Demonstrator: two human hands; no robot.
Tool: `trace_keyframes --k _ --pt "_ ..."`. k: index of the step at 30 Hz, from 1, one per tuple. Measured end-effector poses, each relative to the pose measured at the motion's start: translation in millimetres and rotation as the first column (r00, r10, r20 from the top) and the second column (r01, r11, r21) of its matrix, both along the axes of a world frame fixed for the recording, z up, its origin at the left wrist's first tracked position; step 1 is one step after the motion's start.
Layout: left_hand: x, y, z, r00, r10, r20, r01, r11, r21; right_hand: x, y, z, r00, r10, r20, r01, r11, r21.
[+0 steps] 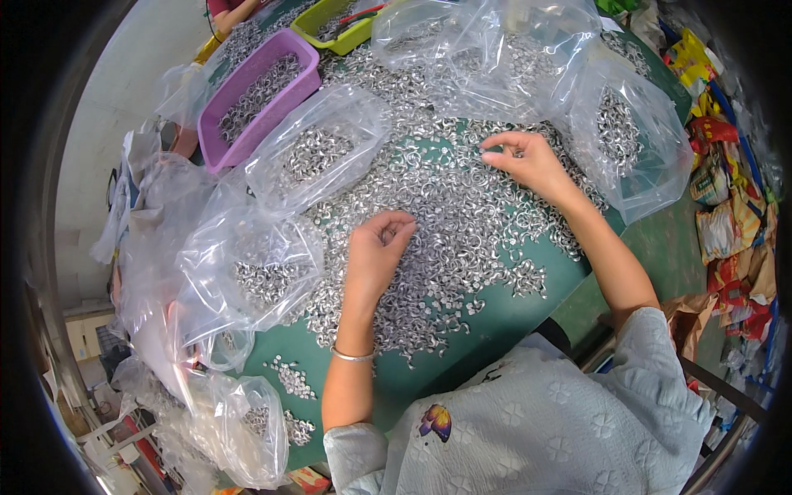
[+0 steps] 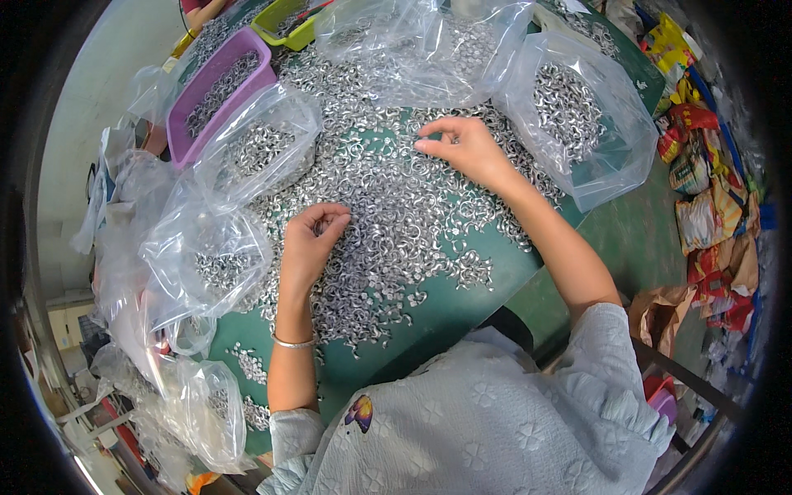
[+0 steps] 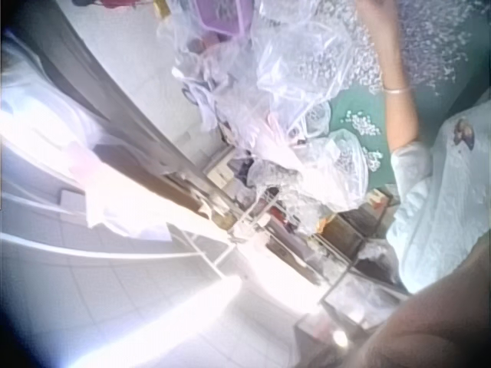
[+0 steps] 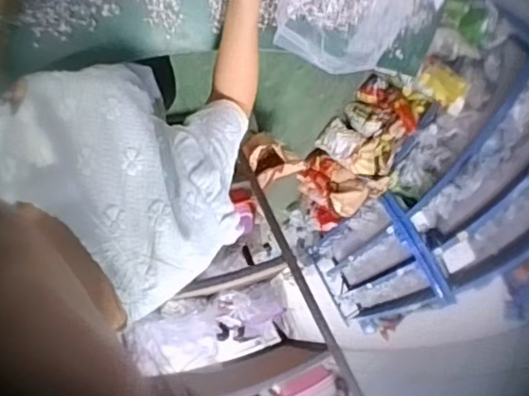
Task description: The person sorts small metal jewelry hooks by hand on a green workspace, picking through a large pile and moving selected items into various plastic bags and containers.
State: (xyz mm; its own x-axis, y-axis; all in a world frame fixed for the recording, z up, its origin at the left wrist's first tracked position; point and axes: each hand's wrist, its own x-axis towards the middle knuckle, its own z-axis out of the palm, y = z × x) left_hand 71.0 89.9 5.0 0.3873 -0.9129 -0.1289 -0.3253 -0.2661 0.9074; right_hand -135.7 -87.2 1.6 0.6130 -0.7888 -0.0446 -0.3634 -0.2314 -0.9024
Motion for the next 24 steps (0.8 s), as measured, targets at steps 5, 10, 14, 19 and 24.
trace_keyframes --k 5,10,14,19,24 --pt "12.3 4.2 7.0 0.949 0.137 0.283 -0.145 0.989 0.007 15.8 4.0 -13.2 0.986 -0.042 -0.163 -0.027 0.916 -0.400" --pt "22.2 1.7 -0.7 0.898 0.185 0.399 -0.182 0.982 -0.048 1.6 -7.1 0.4 0.979 -0.090 -0.184 0.050 0.976 -0.212" --pt "20.5 -19.1 -12.8 0.823 0.116 0.556 -0.066 0.992 -0.109 2.9 -4.1 -16.7 0.974 0.093 -0.207 -0.169 0.906 -0.388" --pt "23.8 -26.6 -15.7 0.861 0.144 0.487 -0.100 0.988 -0.116 1.5 -7.9 -14.3 0.983 0.034 -0.182 -0.099 0.927 -0.361" --pt "37.6 -16.0 -3.5 0.481 0.159 -0.863 -0.298 0.955 0.010 -2.9 -6.2 -11.6 0.962 0.058 -0.265 -0.176 0.878 -0.445"
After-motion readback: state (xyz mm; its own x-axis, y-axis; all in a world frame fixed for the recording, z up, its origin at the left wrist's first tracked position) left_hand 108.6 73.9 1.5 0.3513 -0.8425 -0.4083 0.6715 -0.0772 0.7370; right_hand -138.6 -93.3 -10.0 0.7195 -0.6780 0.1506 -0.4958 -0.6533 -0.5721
